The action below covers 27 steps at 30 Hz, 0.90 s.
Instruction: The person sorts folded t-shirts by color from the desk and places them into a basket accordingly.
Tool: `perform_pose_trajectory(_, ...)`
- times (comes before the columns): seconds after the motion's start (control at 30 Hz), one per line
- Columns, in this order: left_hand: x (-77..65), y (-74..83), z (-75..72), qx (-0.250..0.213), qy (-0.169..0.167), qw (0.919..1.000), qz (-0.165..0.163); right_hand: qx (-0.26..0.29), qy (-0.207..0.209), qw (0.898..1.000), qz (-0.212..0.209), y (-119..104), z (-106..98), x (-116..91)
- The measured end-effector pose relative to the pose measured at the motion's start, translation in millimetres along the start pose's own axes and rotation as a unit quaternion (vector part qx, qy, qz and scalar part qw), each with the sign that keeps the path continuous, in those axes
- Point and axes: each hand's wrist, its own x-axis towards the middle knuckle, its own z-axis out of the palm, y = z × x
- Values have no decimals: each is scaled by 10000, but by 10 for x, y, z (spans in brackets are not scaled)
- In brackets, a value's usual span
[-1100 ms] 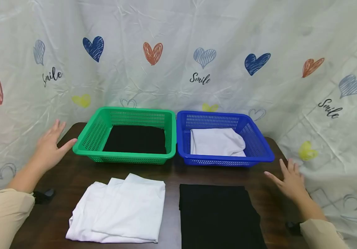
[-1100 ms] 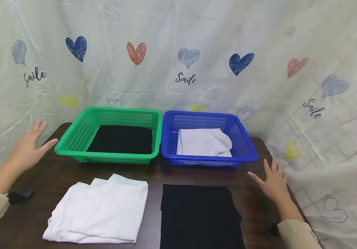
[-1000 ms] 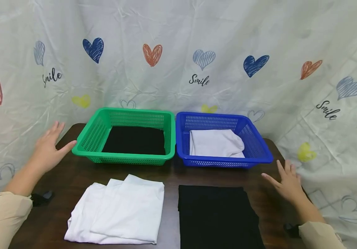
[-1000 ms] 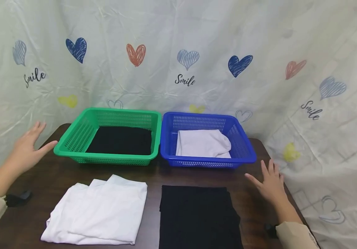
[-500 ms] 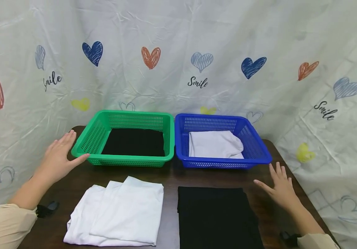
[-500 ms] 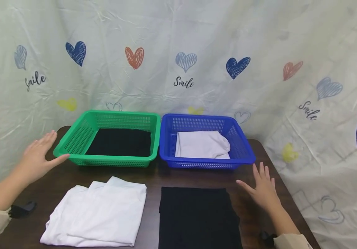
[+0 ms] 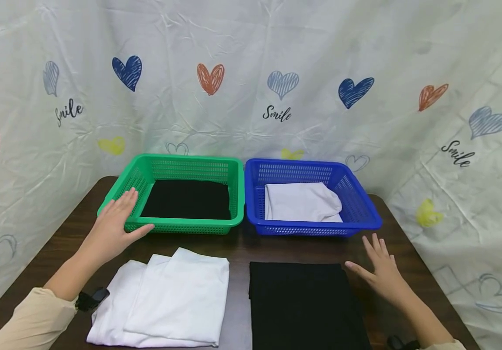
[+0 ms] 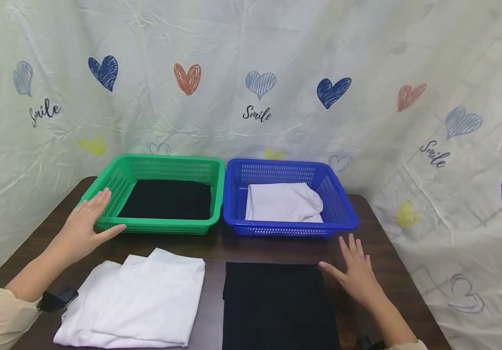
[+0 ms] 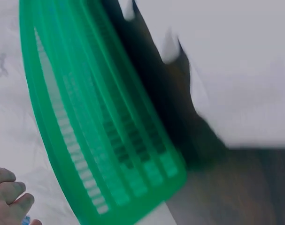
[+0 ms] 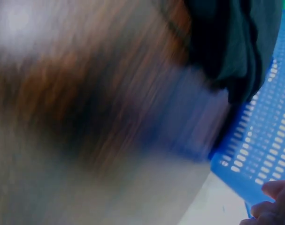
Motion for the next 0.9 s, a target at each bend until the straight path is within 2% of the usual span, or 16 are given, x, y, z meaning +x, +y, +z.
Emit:
perform_pose_trajectory(0.13, 1, 133, 73, -61, -46, 9999, 101, 199, -61, 9998, -70, -49, 40, -34)
perform_pose_trajectory(0.5, 0, 396, 263, -52, -437, 9990, 84, 512, -148, 9982, -262, -156, 154, -121)
perform_pose_trajectory(0.67, 21, 488, 327, 83, -451, 9989, 120, 613, -215, 9975, -283, -167, 167, -128)
perform_pose_trajectory(0.9, 7, 626, 429, 253, -420, 9980, 390, 647, -351, 9970, -239, -186, 206, -159)
